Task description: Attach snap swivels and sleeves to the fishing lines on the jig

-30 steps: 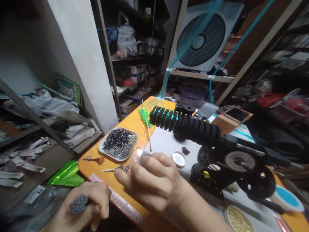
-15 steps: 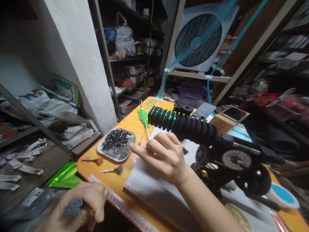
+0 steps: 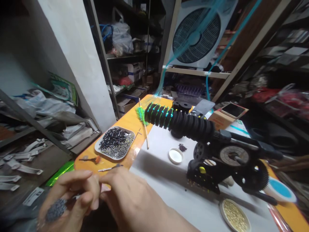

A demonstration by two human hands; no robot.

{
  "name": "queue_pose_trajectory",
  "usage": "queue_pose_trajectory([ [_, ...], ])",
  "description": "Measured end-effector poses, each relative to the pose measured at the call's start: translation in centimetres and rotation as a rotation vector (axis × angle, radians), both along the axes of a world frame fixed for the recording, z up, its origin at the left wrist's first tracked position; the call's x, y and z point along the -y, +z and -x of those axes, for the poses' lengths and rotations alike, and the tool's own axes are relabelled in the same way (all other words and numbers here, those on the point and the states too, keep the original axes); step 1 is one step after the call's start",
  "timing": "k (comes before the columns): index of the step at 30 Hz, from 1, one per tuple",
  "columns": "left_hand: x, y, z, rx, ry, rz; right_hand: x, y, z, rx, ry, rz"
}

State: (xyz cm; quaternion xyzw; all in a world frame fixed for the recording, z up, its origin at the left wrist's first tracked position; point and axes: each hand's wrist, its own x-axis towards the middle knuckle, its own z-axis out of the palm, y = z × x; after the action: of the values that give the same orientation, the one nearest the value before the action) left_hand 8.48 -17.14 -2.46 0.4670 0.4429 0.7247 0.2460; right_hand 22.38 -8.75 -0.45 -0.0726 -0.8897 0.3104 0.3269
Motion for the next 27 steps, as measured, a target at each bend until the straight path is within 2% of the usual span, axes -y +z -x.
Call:
queue_pose_trajectory([
  [2, -0.2, -0.3, 0.3, 0.052, -0.072, 0.051, -0.1, 0.1, -0.3, 0.024, -0.074, -0.018],
  [4, -0.7, -0.6, 0.5, 0.176, -0.131, 0.153, -0.2, 0.5, -0.6, 0.071, -0.085, 0.014],
  [6, -1.1, -0.8, 0.5, 0.356, -0.184, 0.264, -0.3, 1.2, -0.8, 0.051, -0.094, 0.109],
  [8, -1.3, -1.1, 0.3, 0.499, -0.278, 0.325, -0.4, 1.8, -0.9, -0.004, -0.16, 0.214],
  [10, -1.3, -1.5, -0.2, 0.571, -0.374, 0.362, -0.6, 2.0, -0.9, -0.055, -0.26, 0.283],
  [12, -1.2, -2.0, -0.6, 0.591, -0.402, 0.396, -0.9, 1.8, -0.8, -0.084, -0.309, 0.319],
  [17, -1.0, -2.4, -1.3, 0.546, -0.432, 0.46, -1.1, 0.6, -0.5, -0.162, -0.309, 0.383],
  [20, -0.9, -2.2, -1.3, 0.423, -0.388, 0.481, -1.1, 0.1, -0.5, -0.2, -0.274, 0.435],
  [24, -0.6, -1.9, -1.0, 0.184, -0.31, 0.53, -1.1, 0.3, -0.5, -0.194, -0.301, 0.365],
  [27, -0.5, -2.2, -1.1, 0.138, -0.265, 0.51, -0.9, 0.7, -0.4, -0.187, -0.311, 0.313],
])
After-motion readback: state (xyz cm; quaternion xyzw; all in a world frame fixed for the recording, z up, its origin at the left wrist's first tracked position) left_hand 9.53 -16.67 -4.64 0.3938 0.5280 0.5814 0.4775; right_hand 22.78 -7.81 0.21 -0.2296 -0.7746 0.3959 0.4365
